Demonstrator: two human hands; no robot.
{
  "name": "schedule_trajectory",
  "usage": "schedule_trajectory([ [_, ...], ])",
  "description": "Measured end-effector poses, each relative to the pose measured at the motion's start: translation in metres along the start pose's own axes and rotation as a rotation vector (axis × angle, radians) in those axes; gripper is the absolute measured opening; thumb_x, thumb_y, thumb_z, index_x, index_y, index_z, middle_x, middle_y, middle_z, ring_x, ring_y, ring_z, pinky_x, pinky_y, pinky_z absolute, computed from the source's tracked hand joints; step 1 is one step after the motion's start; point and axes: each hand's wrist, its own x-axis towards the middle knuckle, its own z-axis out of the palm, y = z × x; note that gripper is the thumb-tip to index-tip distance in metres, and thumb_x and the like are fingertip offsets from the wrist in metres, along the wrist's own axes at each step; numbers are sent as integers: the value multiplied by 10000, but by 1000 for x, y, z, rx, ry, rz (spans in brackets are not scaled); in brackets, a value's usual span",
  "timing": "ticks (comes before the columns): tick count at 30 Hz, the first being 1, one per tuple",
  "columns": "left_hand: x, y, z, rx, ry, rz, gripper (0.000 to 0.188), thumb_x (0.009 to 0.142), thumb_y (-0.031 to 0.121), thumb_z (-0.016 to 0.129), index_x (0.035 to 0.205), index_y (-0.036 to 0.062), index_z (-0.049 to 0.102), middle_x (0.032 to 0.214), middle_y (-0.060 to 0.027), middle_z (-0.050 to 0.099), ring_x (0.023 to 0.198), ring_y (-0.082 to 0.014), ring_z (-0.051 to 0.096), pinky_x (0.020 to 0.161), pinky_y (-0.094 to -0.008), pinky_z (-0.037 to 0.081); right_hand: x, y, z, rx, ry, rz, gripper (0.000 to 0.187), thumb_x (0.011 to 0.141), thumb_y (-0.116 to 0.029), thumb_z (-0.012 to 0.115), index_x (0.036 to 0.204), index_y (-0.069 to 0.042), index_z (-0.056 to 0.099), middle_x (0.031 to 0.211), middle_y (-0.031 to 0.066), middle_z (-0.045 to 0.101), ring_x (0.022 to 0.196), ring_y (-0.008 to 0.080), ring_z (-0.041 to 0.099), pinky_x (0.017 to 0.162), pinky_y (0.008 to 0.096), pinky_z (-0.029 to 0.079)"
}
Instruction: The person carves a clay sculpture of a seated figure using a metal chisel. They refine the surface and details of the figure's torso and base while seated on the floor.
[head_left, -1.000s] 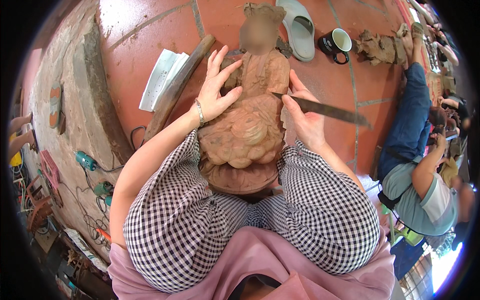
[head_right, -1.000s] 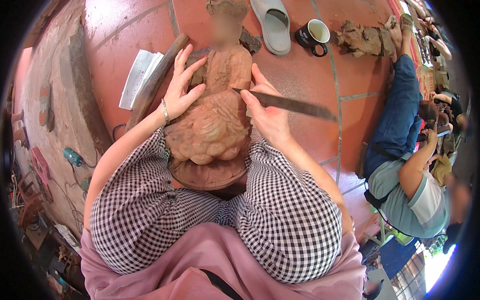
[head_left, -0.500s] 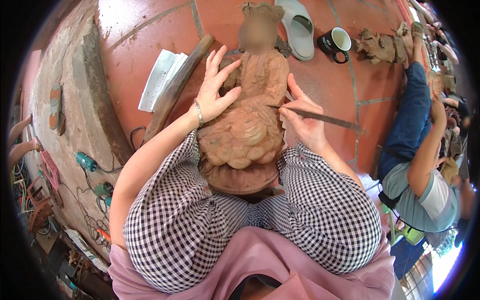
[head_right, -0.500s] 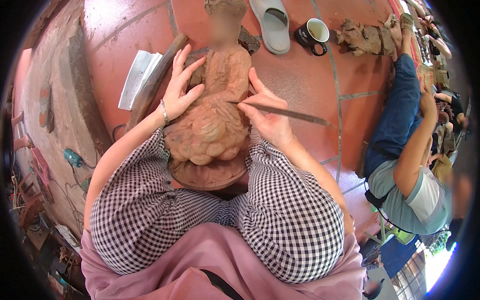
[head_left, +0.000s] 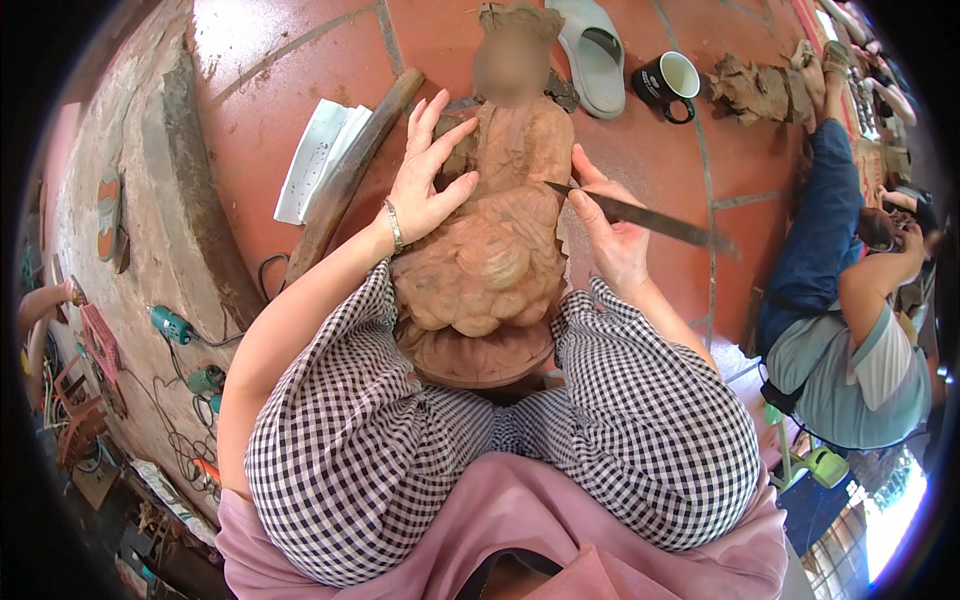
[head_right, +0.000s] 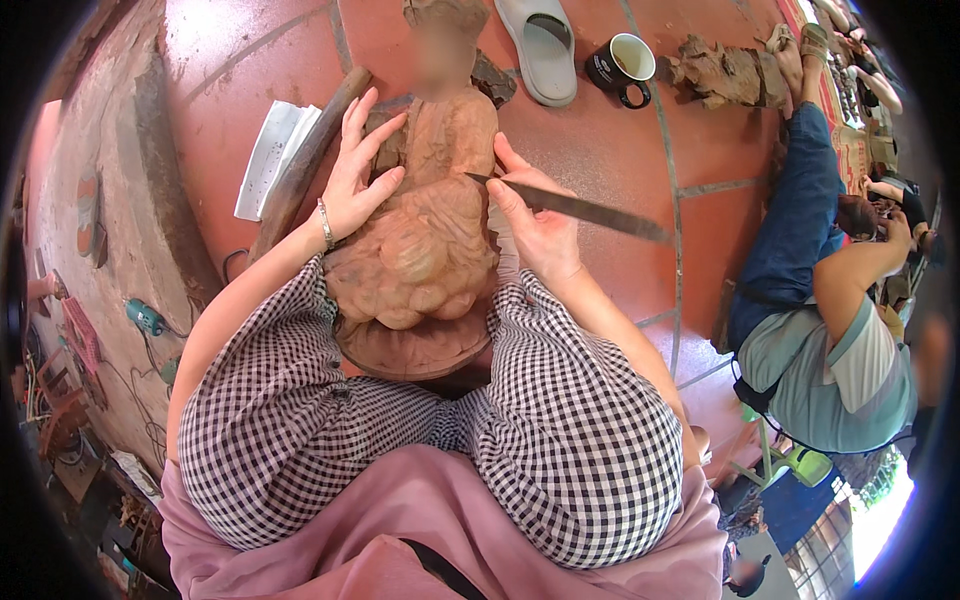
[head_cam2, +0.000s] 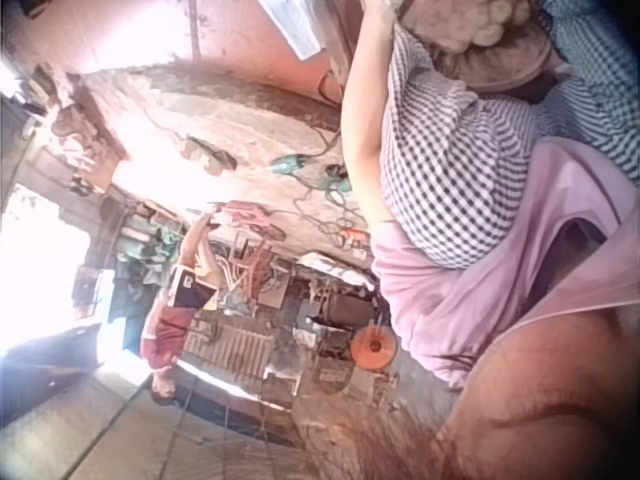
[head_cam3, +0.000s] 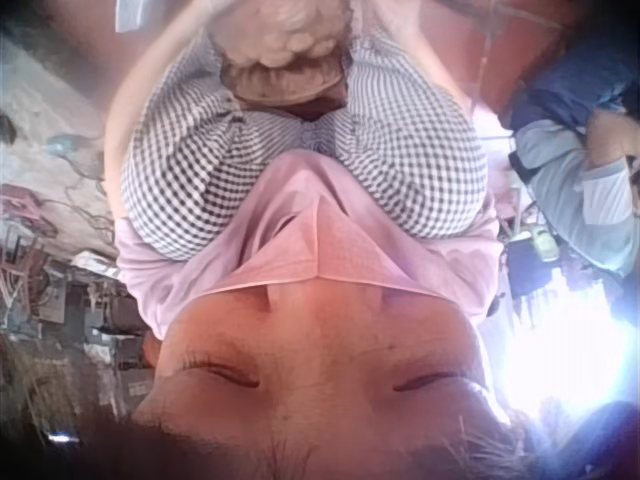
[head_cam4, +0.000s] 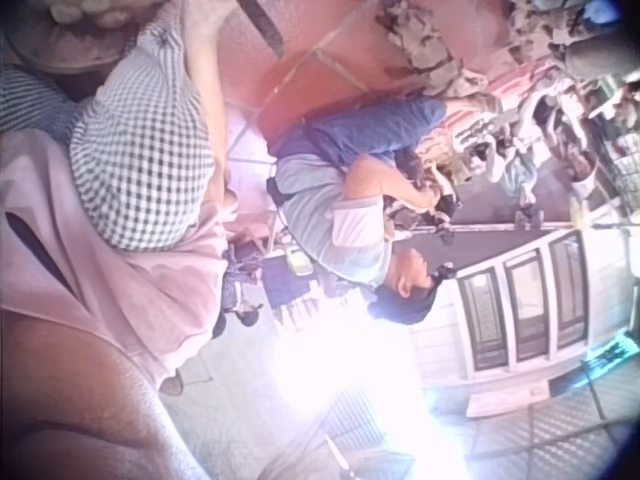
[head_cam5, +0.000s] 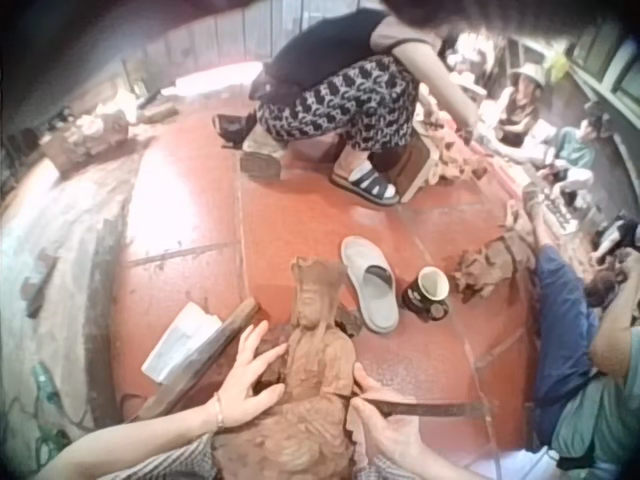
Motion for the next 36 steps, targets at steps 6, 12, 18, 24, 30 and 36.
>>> schedule_trajectory([
  [6, -1, 0, 2, 17, 12, -5, 604, 858, 198, 654, 1428, 70, 500, 1647, -158, 119, 1524, -364, 38, 1209, -503, 121, -2, 2, -6, -227, -136, -169, 137, 869, -88, 734, 880, 41, 690, 1392, 295, 527, 1193, 242, 615, 948, 336, 487],
  [12, 0, -2, 2, 8, 27, -9, 615, 837, 224, 683, 1415, 97, 518, 1641, -158, 147, 1519, -398, 52, 1202, -520, 161, -1, -5, -3, -308, -143, -290, 138, 872, -89, 734, 884, 44, 702, 1350, 315, 552, 1237, 232, 591, 952, 332, 486],
  [18, -1, -2, 0, 15, 24, -17, 616, 839, 228, 678, 1417, 92, 515, 1643, -158, 141, 1518, -400, 47, 1206, -517, 149, 6, 3, -4, -132, -48, -110, 140, 916, -100, 693, 951, 36, 691, 1348, 284, 573, 1226, 238, 596, 966, 319, 482],
  [24, -2, -3, -1, 42, 24, 14, 599, 853, 223, 669, 1412, 75, 514, 1631, -183, 166, 1513, -404, 77, 1206, -514, 137, 4, 8, 6, 274, 117, 79, 241, 1028, -170, 542, 1168, 16, 603, 1249, 153, 644, 1072, 199, 643, 936, 350, 542],
  [30, 1, 11, -8, -126, 97, -63, 518, 909, 152, 612, 1403, 27, 517, 1595, -209, 266, 1493, -344, 228, 1191, -425, 211, 1, 3, -3, 258, 142, 116, 230, 1047, -194, 509, 1139, -4, 602, 1131, 83, 659, 1021, 151, 643, 878, 304, 550],
  [36, -17, -30, -25, -305, 506, -364, 246, 1031, 151, 496, 1038, -22, 670, 1039, -69, 670, 984, -153, 599, 907, -295, 467, 1, 14, -1, 166, 129, 110, 216, 1039, -214, 542, 1048, -5, 599, 999, 52, 677, 942, 114, 648, 834, 271, 539],
])
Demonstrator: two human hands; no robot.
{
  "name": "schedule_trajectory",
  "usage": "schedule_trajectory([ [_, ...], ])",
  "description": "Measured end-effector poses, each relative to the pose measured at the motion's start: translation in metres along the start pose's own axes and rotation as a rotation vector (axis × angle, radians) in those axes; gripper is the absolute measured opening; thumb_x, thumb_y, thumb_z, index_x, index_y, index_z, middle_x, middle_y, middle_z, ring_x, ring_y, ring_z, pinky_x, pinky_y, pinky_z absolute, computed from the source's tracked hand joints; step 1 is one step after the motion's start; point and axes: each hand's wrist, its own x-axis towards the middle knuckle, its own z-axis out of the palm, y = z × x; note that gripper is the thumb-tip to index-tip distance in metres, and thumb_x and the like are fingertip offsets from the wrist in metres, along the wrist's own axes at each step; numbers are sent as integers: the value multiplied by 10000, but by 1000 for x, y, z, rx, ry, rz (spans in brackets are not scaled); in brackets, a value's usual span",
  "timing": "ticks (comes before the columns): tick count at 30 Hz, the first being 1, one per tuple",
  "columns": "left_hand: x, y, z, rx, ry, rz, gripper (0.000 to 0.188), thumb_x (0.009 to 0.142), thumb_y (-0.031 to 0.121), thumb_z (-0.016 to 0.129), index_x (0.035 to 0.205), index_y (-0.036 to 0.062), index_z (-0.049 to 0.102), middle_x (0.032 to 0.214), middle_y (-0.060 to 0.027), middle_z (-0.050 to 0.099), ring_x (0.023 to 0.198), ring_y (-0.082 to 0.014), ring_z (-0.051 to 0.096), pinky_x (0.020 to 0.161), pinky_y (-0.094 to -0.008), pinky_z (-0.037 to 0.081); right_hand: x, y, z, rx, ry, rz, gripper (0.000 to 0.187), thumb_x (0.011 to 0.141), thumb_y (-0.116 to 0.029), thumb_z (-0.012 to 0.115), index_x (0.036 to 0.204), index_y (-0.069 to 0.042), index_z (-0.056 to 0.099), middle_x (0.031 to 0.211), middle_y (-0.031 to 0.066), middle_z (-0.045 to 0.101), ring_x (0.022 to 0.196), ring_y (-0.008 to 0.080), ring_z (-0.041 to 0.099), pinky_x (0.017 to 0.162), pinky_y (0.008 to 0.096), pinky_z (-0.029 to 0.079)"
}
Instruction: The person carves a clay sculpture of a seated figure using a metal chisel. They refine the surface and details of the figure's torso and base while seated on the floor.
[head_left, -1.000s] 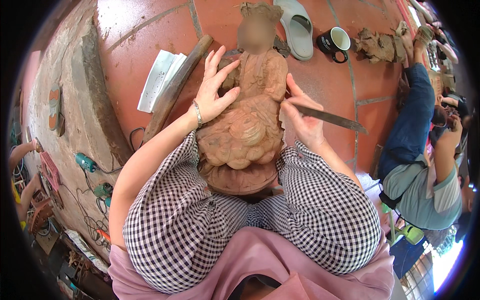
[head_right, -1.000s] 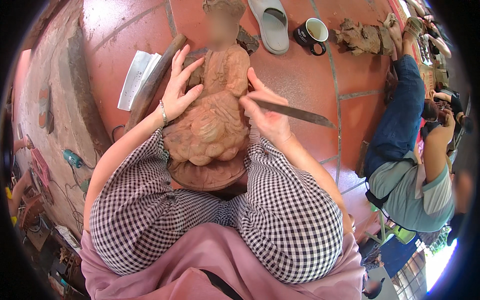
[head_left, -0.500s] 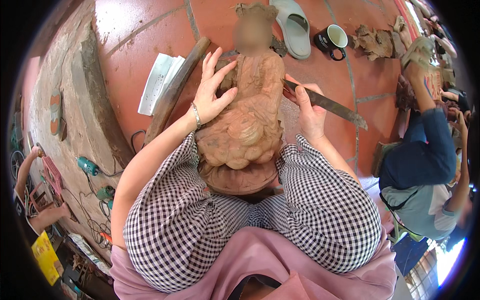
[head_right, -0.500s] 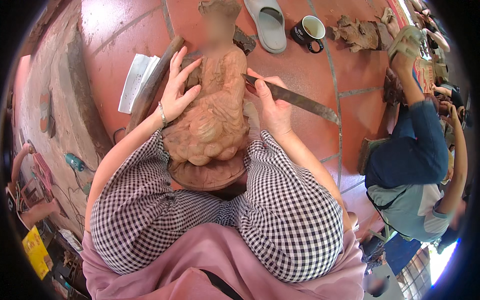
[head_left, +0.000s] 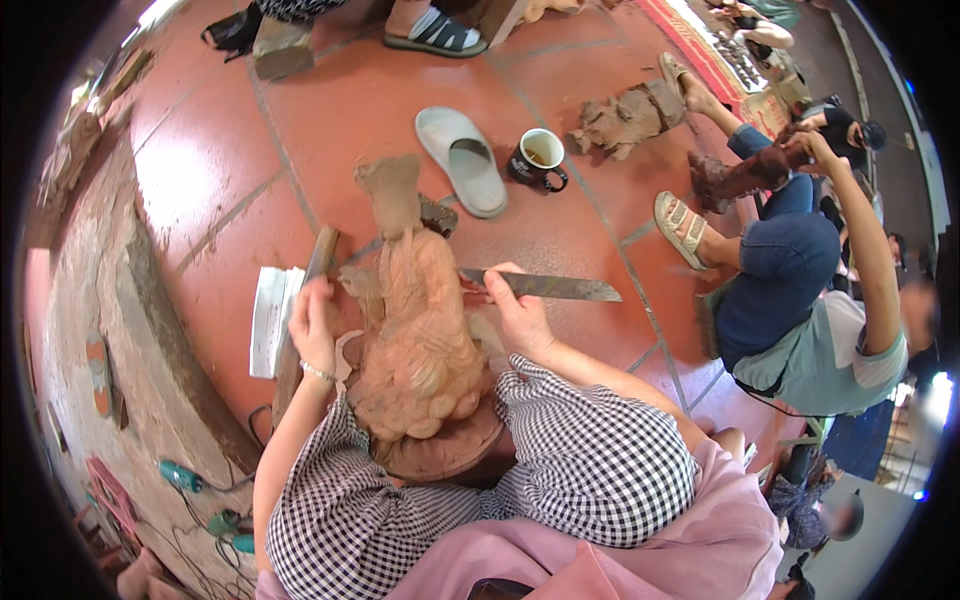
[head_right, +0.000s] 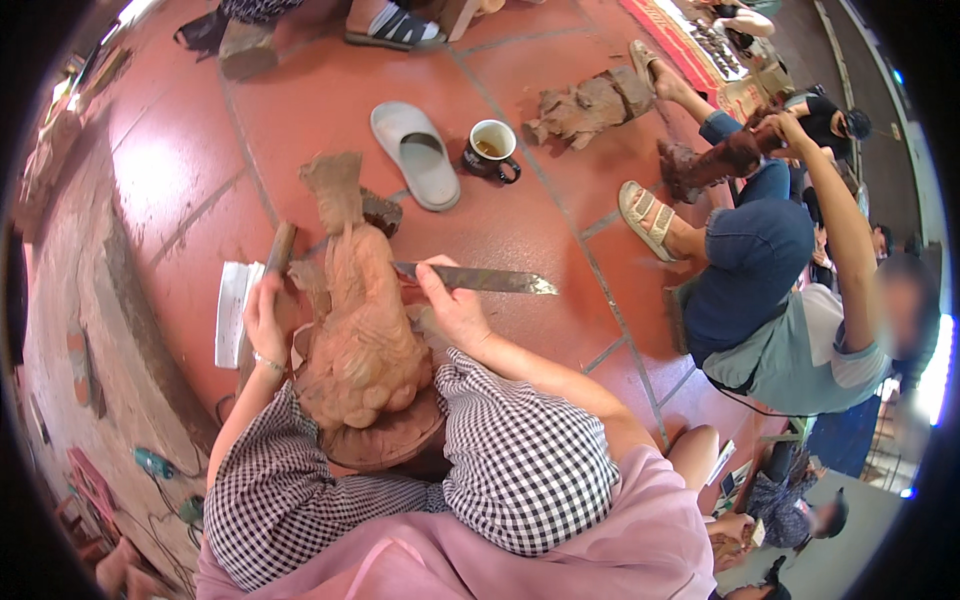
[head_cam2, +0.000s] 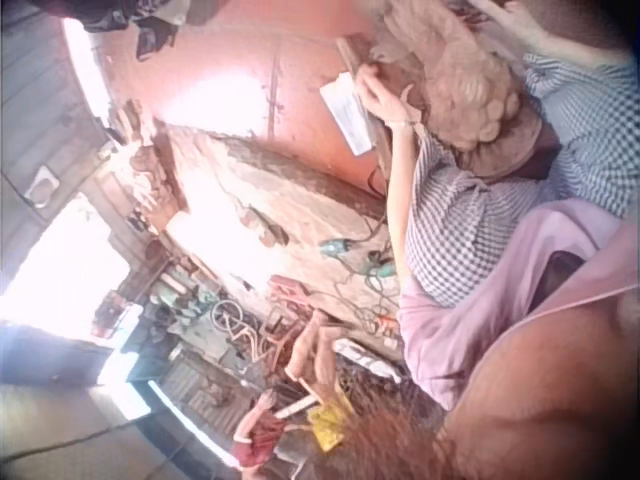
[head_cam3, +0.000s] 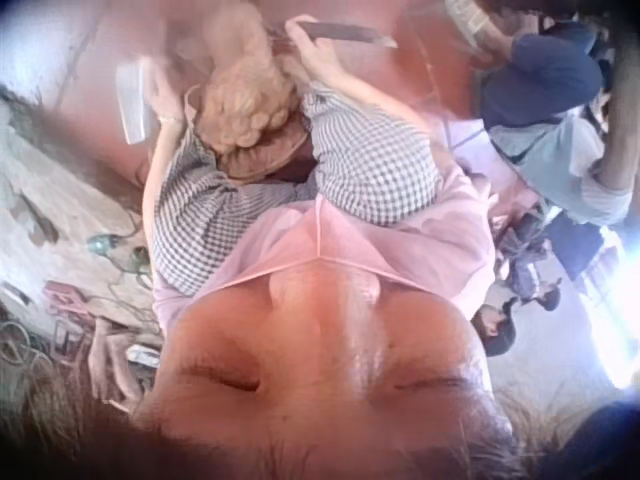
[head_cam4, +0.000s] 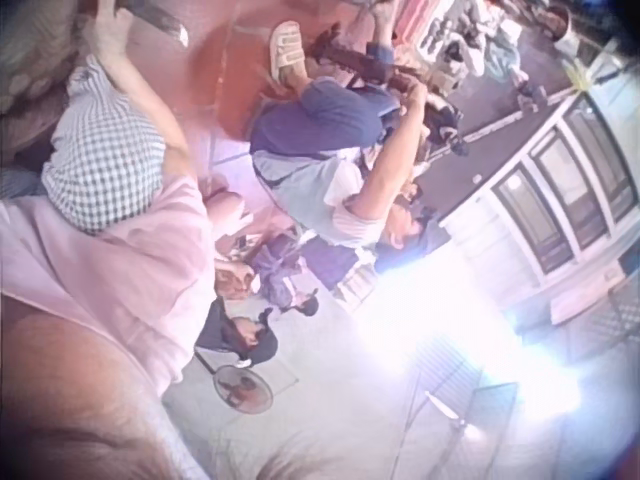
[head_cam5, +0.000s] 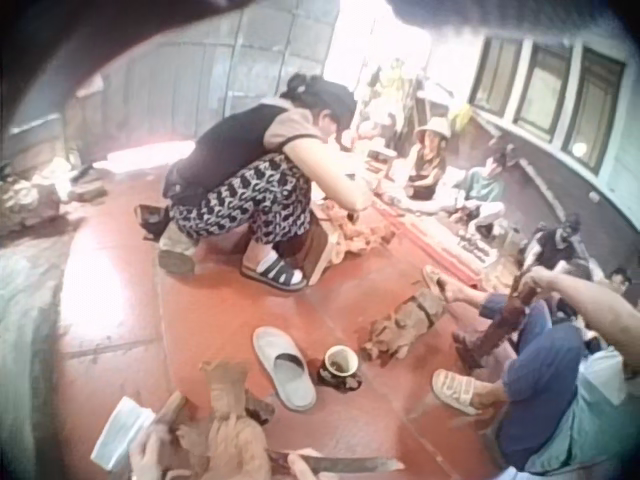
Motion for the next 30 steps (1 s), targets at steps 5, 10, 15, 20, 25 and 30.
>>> schedule_trajectory([
  [5, -19, -61, -12, -141, -173, -275, 393, 1053, 297, 504, 781, 33, 605, 753, 15, 580, 667, -74, 476, 646, -258, 405, -4, -7, -4, 228, 16, 62, 218, 1031, -211, 564, 1042, 0, 616, 994, 55, 686, 902, 111, 653, 796, 260, 527],
  [10, -26, -68, -14, -117, -349, -438, 446, 1054, 415, 445, 907, 37, 631, 831, -25, 637, 738, -101, 585, 692, -225, 476, 2, 13, -3, 126, -4, -3, 214, 1027, -204, 569, 1013, 4, 620, 941, 44, 688, 896, 105, 652, 801, 260, 529],
  [15, -27, -93, -16, -314, -360, -614, 435, 1055, 382, 456, 971, 1, 648, 907, -47, 663, 794, -117, 611, 723, -251, 485, 0, 13, -3, 155, -9, 21, 204, 1026, -189, 569, 1012, 8, 620, 938, 45, 688, 899, 106, 651, 812, 261, 531],
  [20, -29, -103, -20, -449, -417, -716, 454, 1056, 386, 408, 987, 1, 638, 930, -51, 674, 783, -121, 611, 715, -256, 493, -1, 9, 0, 251, -21, 14, 190, 1031, -170, 555, 1021, 8, 620, 979, 63, 695, 917, 117, 661, 818, 269, 546],
  [25, -32, -89, -8, -445, -415, -694, 428, 1045, 373, 412, 976, 16, 636, 916, -48, 676, 759, -121, 613, 693, -261, 494, -2, 5, -5, 225, -18, 43, 184, 1030, -165, 551, 1034, 3, 625, 989, 68, 698, 926, 126, 666, 839, 278, 554],
  [30, -29, -94, -17, -481, -420, -740, 414, 1036, 364, 418, 983, 20, 641, 911, -50, 684, 757, -123, 622, 698, -256, 495, -3, 2, 0, 207, -21, 21, 196, 1029, -174, 555, 1030, 8, 627, 978, 62, 695, 915, 119, 660, 825, 287, 561],
])
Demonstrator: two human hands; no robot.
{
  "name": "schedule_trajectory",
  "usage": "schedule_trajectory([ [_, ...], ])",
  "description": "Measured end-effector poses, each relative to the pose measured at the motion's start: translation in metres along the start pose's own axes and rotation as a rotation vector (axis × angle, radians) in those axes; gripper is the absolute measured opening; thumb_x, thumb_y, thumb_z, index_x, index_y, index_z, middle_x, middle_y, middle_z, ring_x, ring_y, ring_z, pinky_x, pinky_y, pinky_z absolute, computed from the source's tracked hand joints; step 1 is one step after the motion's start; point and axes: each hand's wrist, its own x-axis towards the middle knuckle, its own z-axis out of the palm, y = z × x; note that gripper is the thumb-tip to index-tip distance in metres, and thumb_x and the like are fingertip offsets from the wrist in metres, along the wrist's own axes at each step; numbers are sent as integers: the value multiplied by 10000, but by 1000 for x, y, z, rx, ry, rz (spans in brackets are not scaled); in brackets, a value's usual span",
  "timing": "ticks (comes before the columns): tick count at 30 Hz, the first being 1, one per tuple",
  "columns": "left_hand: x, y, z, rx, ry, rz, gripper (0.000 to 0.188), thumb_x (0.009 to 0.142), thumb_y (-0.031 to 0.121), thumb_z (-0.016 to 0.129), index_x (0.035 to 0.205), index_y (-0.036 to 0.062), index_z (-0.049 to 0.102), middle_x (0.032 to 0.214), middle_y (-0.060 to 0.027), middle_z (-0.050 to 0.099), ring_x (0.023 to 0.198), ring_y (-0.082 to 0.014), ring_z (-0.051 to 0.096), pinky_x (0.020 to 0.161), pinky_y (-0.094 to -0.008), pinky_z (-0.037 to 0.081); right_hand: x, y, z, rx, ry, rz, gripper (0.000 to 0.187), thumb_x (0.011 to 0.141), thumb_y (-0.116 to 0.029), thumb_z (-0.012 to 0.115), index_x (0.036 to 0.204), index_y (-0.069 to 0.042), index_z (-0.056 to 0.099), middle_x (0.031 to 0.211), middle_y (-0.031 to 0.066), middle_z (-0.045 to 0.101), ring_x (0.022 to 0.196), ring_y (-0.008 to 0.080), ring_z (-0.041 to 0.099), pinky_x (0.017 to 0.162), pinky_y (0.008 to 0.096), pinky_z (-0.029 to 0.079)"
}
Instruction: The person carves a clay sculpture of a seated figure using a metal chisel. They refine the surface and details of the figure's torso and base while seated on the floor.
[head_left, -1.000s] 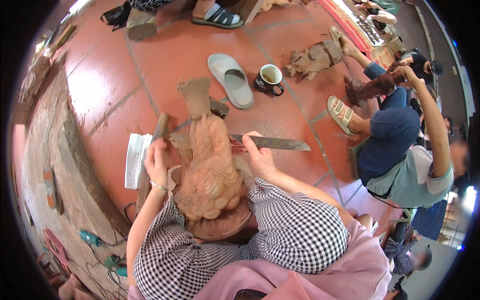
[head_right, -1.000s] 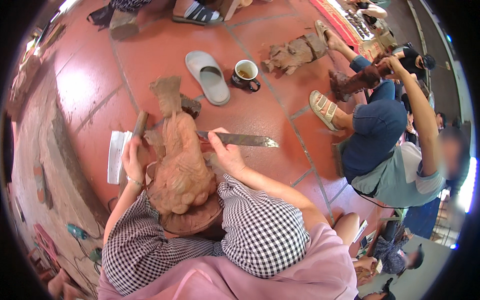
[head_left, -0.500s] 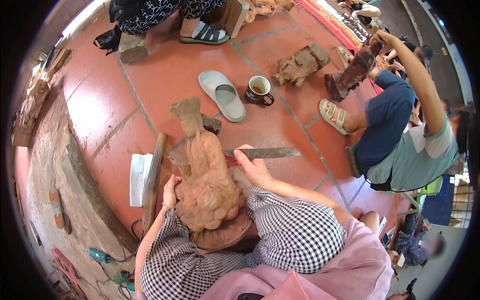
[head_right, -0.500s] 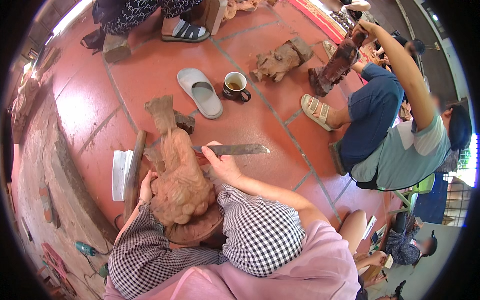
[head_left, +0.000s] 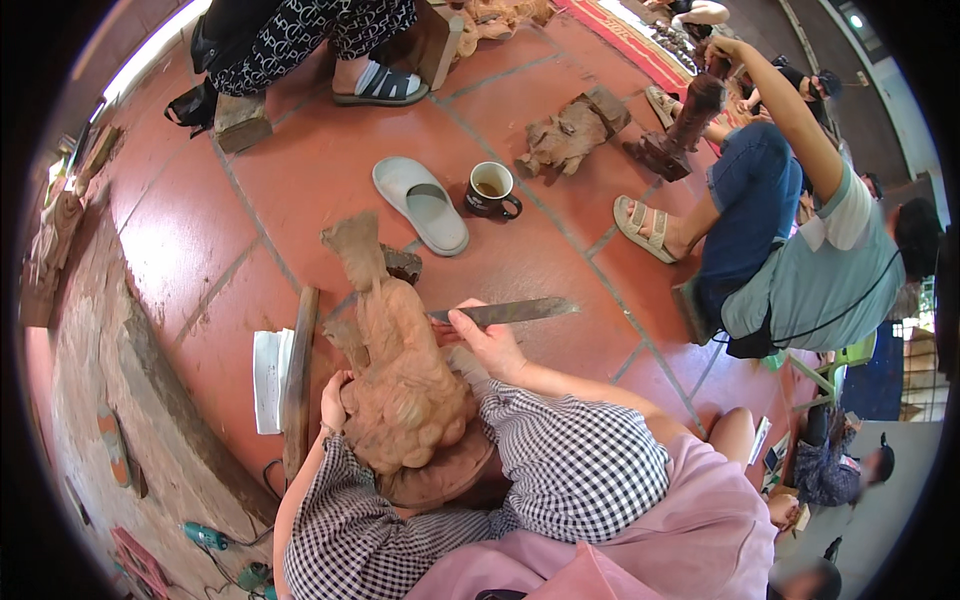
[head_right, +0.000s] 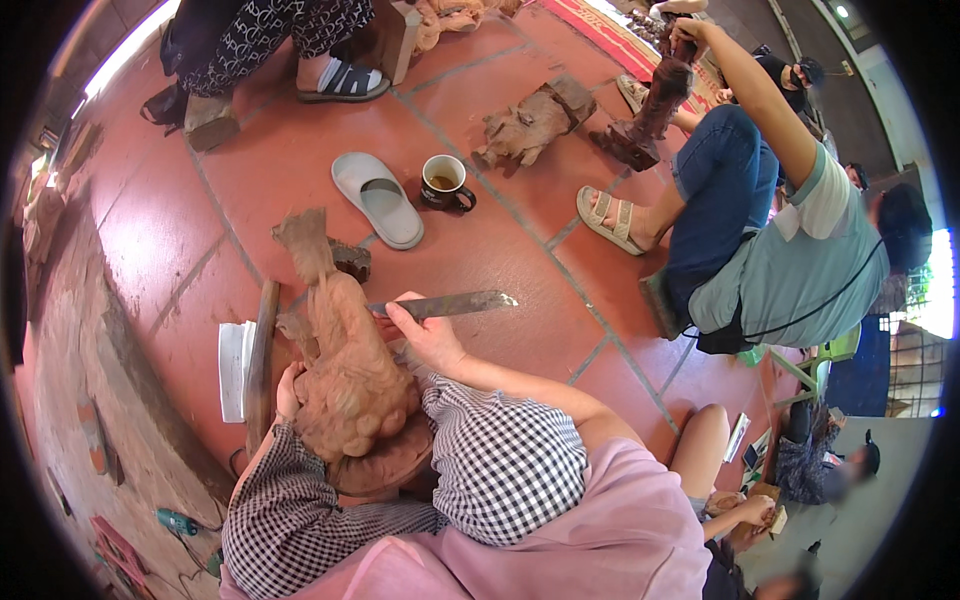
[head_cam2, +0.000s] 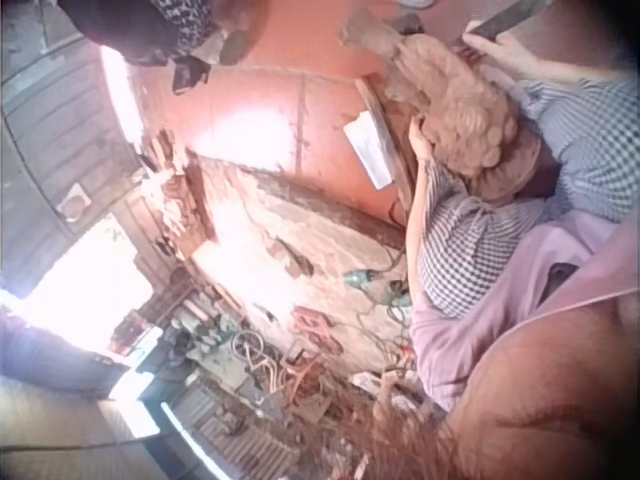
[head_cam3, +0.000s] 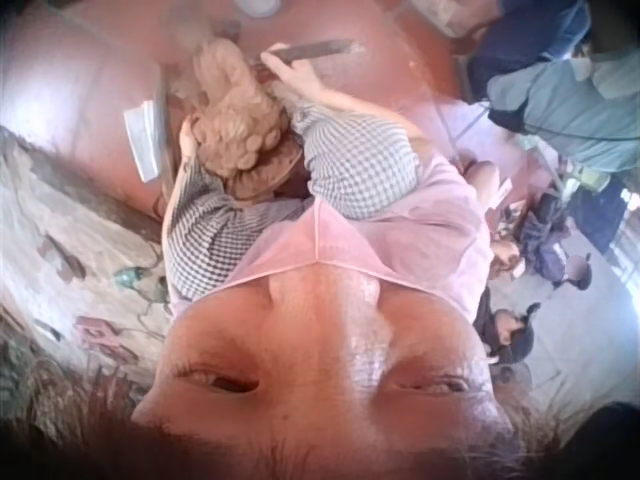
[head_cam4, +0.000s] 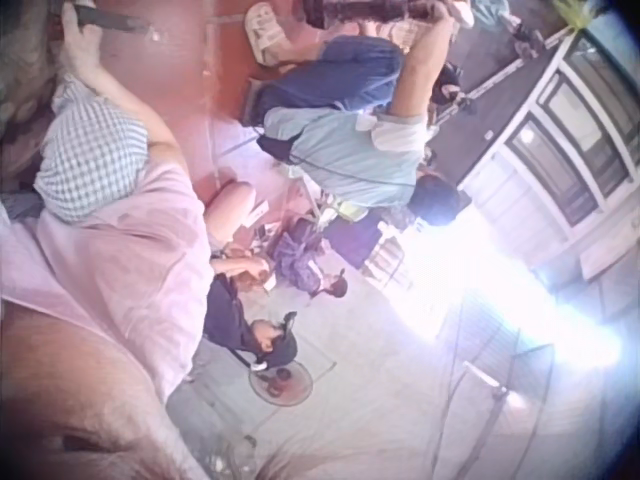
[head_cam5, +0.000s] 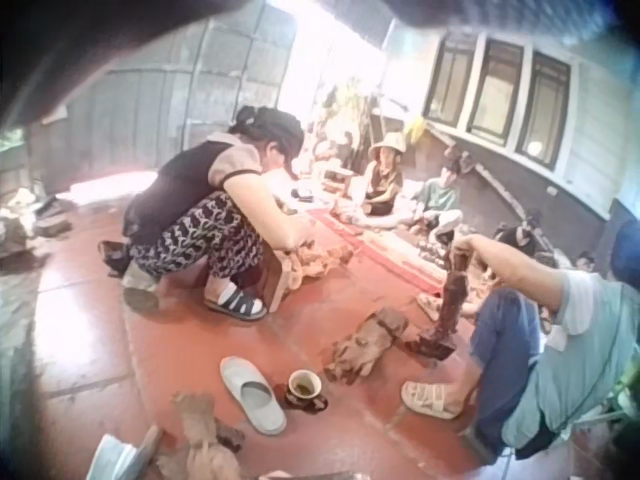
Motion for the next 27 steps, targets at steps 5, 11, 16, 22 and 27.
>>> schedule_trajectory([
  [5, 0, 1, 13, 2, 1, 4, 421, 1025, 375, 436, 983, 10, 642, 892, -47, 683, 741, -130, 628, 685, -261, 499, -9, 3, -8, -47, -23, -1, 201, 1037, -178, 537, 1061, 11, 601, 1042, 107, 691, 967, 185, 676, 861, 332, 570],
  [11, 25, -28, -40, 16, 33, -38, 471, 1014, 423, 454, 1049, -12, 631, 983, -100, 696, 860, -180, 666, 752, -307, 532, -6, -12, 0, -72, -19, 29, 199, 1032, -189, 549, 1033, -2, 617, 999, 87, 699, 884, 150, 673, 782, 292, 561],
  [16, 21, -32, -44, -33, 38, -71, 538, 1015, 472, 449, 1138, -28, 605, 1064, -134, 692, 948, -211, 669, 818, -335, 544, -4, 1, -7, -27, 17, 87, 139, 1021, -159, 559, 1020, -29, 609, 975, 80, 704, 777, 113, 635, 707, 269, 542],
  [22, -18, 0, 9, -47, 35, -99, 633, 1013, 534, 433, 1252, -38, 560, 1148, -159, 672, 1027, -240, 658, 882, -365, 545, -8, 0, -16, -138, 15, -61, 98, 1001, -102, 556, 969, -20, 601, 1003, 88, 674, 776, 110, 633, 719, 262, 540],
  [27, -24, -10, -16, 95, -109, -149, 734, 985, 626, 412, 1359, 3, 518, 1222, -136, 631, 1039, -226, 637, 902, -363, 531, -3, -28, -3, -549, -197, -454, 123, 955, -64, 583, 865, 16, 611, 1115, 115, 617, 898, 168, 647, 803, 313, 546],
])
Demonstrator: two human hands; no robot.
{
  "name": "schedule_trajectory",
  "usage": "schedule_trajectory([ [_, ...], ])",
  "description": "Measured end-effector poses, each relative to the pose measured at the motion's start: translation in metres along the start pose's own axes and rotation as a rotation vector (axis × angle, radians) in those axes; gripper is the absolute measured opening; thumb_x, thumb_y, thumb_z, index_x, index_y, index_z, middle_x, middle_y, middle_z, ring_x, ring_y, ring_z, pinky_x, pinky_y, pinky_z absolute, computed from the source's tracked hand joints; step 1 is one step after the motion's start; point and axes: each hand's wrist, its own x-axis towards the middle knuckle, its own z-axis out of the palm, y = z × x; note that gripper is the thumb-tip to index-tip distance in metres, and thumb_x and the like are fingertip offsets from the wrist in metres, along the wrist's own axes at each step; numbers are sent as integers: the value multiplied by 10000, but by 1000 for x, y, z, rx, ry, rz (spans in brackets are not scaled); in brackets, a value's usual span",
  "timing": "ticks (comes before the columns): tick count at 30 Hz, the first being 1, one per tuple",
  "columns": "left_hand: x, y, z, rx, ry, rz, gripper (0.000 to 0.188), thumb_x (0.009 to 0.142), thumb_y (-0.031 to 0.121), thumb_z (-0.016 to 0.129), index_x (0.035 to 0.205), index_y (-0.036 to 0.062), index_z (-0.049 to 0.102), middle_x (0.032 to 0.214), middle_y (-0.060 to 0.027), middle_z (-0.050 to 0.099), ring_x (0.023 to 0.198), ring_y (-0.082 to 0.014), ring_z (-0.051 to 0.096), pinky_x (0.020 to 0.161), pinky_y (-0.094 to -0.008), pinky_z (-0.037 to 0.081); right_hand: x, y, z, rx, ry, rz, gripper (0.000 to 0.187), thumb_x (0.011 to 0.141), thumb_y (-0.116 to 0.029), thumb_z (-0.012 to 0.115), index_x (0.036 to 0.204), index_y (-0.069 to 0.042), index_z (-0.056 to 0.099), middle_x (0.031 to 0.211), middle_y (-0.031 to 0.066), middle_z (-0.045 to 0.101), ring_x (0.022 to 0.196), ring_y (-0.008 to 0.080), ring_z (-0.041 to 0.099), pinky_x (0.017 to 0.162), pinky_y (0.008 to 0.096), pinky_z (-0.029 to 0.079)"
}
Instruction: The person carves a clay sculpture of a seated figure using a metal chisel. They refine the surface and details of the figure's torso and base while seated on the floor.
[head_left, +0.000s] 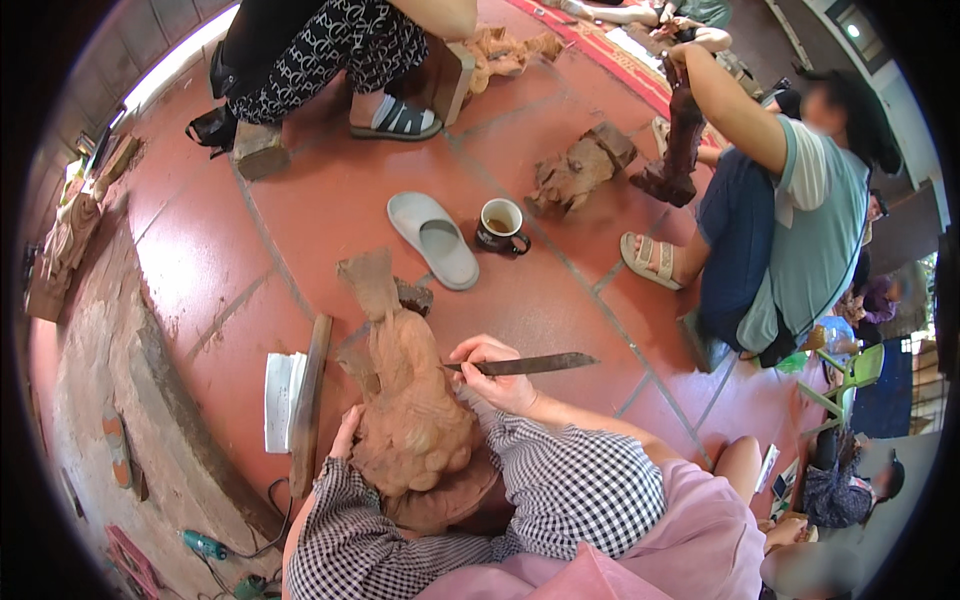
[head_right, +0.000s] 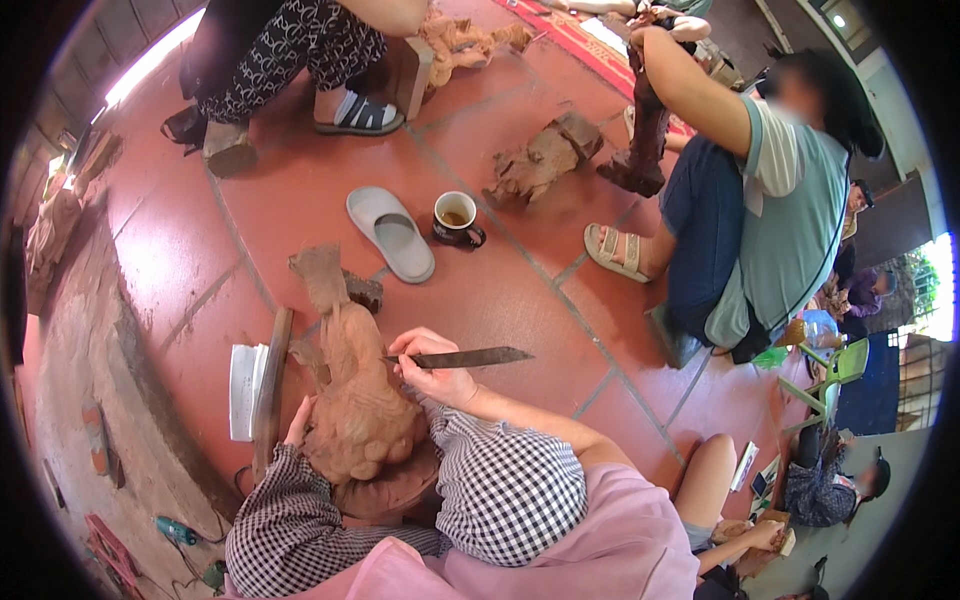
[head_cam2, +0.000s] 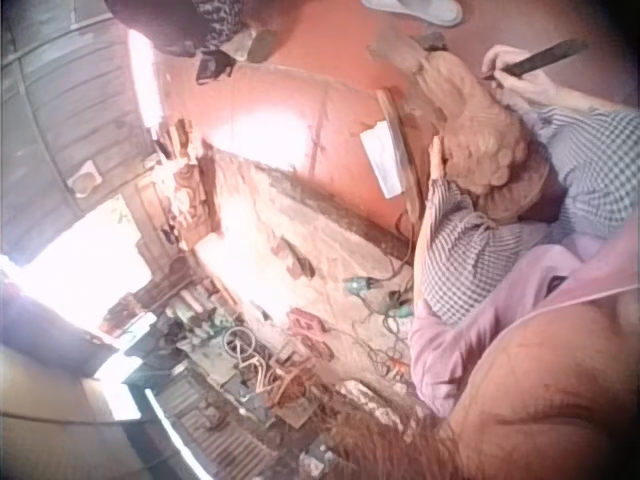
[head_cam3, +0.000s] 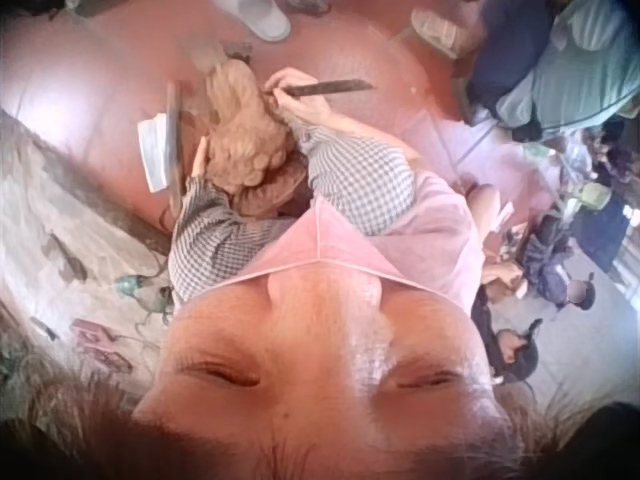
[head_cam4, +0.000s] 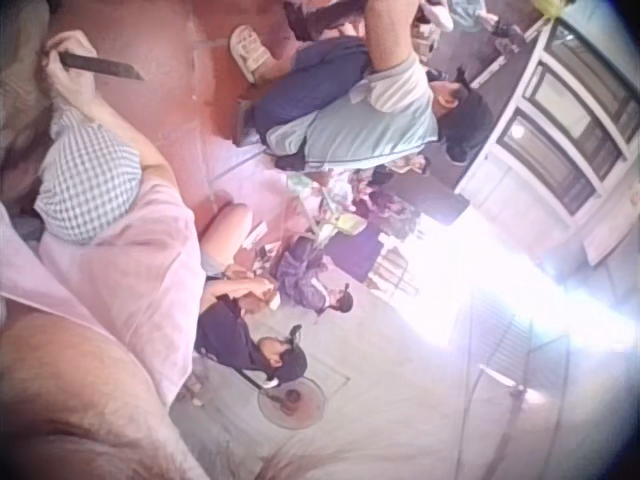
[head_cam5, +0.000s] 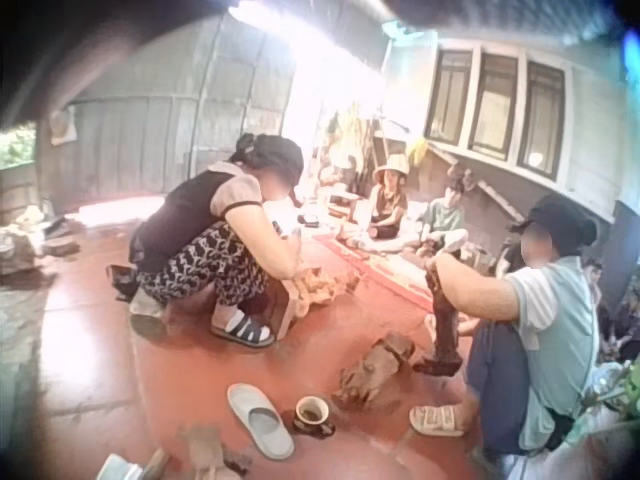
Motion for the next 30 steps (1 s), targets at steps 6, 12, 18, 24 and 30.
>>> schedule_trajectory([
  [6, -2, 15, 28, 68, 39, -37, 709, 982, 611, 433, 1342, 8, 529, 1205, -122, 633, 1025, -208, 632, 889, -356, 531, -30, 31, -1, 561, -66, 483, 112, 945, -137, 652, 913, -34, 681, 1410, 167, 535, 1484, 337, 234, 1178, 458, 227],
  [12, -12, 31, 37, 75, 37, -35, 621, 987, 543, 474, 1314, 20, 547, 1200, -115, 636, 1048, -200, 623, 901, -353, 524, -27, 19, 0, 681, -279, 595, 201, 956, -236, 672, 899, -44, 677, 1210, 109, 641, 1492, 346, 181, 1195, 500, 120],
  [18, -15, 24, 53, -188, -143, 29, 534, 1011, 440, 477, 1341, 26, 539, 1298, -106, 618, 1176, -210, 604, 1003, -343, 496, -10, -15, -4, 605, -330, 558, 123, 932, -159, 688, 964, -41, 680, 1610, 237, 215, 1496, 321, 213, 1165, 426, 233],
  [24, -8, 23, 60, -83, 141, -56, 467, 1006, 438, 507, 1270, 64, 597, 1187, -100, 662, 1043, -185, 646, 922, -326, 523, -19, 0, -8, 398, -372, 445, 145, 946, -147, 667, 995, -11, 676, 1575, 242, 305, 1452, 329, 315, 1149, 432, 297],
  [30, 12, -18, -7, 25, -44, 152, 458, 1036, 402, 483, 1304, 38, 558, 1218, -76, 623, 1091, -153, 606, 940, -300, 493, -8, -3, 18, 438, 14, 391, 93, 923, -59, 670, 955, 26, 658, 1470, 247, 465, 1343, 299, 491, 1100, 400, 394],
])
